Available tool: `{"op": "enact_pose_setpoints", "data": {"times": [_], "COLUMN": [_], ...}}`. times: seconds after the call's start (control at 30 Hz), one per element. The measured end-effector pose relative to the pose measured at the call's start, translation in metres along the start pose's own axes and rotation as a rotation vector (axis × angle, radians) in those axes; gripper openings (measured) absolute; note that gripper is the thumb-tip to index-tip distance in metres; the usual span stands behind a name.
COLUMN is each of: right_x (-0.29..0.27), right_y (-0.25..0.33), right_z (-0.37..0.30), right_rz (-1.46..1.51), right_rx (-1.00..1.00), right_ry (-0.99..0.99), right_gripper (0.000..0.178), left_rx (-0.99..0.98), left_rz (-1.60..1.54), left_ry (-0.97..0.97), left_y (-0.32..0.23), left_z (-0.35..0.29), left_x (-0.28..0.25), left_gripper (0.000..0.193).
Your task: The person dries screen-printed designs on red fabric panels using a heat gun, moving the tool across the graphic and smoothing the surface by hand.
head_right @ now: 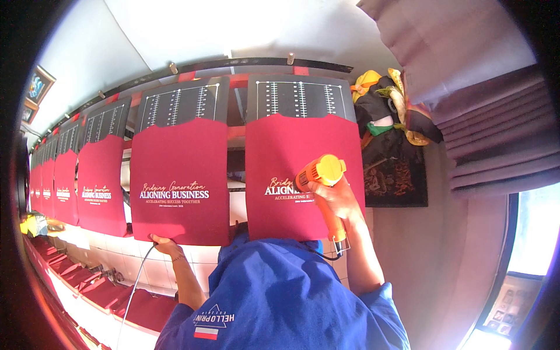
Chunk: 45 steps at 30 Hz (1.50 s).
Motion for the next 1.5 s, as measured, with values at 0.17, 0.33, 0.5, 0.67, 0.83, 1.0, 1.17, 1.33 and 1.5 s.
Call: {"op": "enact_pose_setpoints", "data": {"times": [0.17,0.33,0.5,0.67,0.83,1.0,1.17,1.33,1.5], "right_x": [0.007,0.006,0.017,0.020,0.026,0.033,0.030,0.033,0.031], "right_y": [-0.002,-0.005,0.003,0.001,0.001,-0.006,0.010,0.010,0.004], "right_z": [0.001,-0.003,-0.010,-0.008,-0.017,-0.014,-0.004,-0.005,-0.002], "right_rz": [0.005,0.044,0.037,-0.007,-0.036,-0.047,0.009,0.044,0.078], "right_rx": [-0.039,0.030,0.049,-0.017,0.143,0.067,-0.053,0.001,-0.027], "right_ry": [0.029,-0.032,-0.012,0.027,0.014,0.107,0.053,0.048,0.021], "right_gripper": [0.043,0.041,0.042,0.048,0.046,0.046,0.042,0.041,0.044], "left_rx": [0.030,0.048,0.032,0.071,0.061,0.070,0.063,0.029,0.055], "left_rz": [-0.006,0.004,-0.011,0.038,-0.001,-0.004,-0.037,-0.013,-0.025], "left_ry": [0.008,-0.003,0.017,0.002,0.025,0.052,0.043,0.045,0.049], "left_y": [0.000,0.010,0.009,-0.004,-0.001,0.008,0.007,0.001,-0.001], "left_z": [0.004,0.018,0.014,0.002,0.006,0.015,0.012,0.003,0.003], "left_x": [-0.001,-0.005,-0.003,0.000,-0.002,0.000,-0.002,-0.002,-0.001], "left_gripper": [0.055,0.055,0.055,0.054,0.055,0.059,0.061,0.062,0.060]}}
Point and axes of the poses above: each hand's wrist, its own z-axis towards the middle knuckle, its own x-axis out of the palm, y = z × x, the point moved 10 cm from there along z, towards the middle knuckle, and after that the axes turned 14 degrees about -y, right-handed, at the moved point
